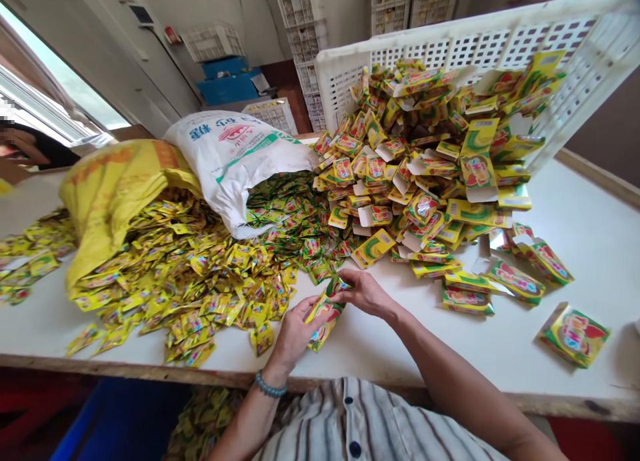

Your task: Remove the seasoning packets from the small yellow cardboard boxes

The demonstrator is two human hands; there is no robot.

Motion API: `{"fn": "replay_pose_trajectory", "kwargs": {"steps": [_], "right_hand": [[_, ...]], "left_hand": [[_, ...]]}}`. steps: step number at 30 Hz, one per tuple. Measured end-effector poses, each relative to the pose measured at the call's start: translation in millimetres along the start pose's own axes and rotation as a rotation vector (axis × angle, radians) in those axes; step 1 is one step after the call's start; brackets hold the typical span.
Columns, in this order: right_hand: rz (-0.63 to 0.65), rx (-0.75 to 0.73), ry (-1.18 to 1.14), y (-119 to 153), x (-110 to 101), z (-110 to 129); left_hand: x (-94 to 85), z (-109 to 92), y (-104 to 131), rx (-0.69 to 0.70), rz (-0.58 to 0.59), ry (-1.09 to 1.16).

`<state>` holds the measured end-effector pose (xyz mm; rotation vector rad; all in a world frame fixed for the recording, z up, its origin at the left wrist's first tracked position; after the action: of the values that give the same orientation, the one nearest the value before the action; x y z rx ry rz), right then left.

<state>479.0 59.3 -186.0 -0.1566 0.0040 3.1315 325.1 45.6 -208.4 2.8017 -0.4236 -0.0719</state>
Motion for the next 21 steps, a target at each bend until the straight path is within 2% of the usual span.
{"fn": "replay_pose_trajectory", "kwargs": {"steps": [2, 7, 12, 14, 16, 18, 21], "right_hand": [[-0.052, 0.001, 0.010, -1, -4, 1], [-0.207, -0.146, 0.164, -1, -12, 12], [-0.409, -0.139, 0.126, 6, -15, 5], [-0.411, -0.183, 0.137, 8, -11, 9], [-0.352, -0.204, 0.157, 7, -5, 11], [-0.283, -0.186, 0.177, 4, -1, 11], [-0.278, -0.147, 0.197, 4, -4, 11]], "left_hand": [[-3.4, 2, 0, -0.025, -0.040, 0.074], [-6.1, 1, 2, -0.067, -0.093, 0.170], [-3.3, 0, 5, -0.160, -0.082, 0.261], [-3.0, -2, 5, -0.186, -0.074, 0.298], [-4.4, -3, 6, -0.199, -0.078, 0.340], [-5.8, -3, 6, -0.196, -0.081, 0.375], [-7.6, -1, 6, -0.168, -0.087, 0.381]]}}
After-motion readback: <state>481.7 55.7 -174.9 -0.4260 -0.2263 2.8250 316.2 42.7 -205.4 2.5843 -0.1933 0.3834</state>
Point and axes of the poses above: each hand's wrist, its own y-axis away from the middle knuckle, its own x-axis out of the palm, z = x × y, the point moved 9 cm from there along -y, towards the middle knuckle, and after that the axes turned 5 degrees about -z, right-handed, at the moved point
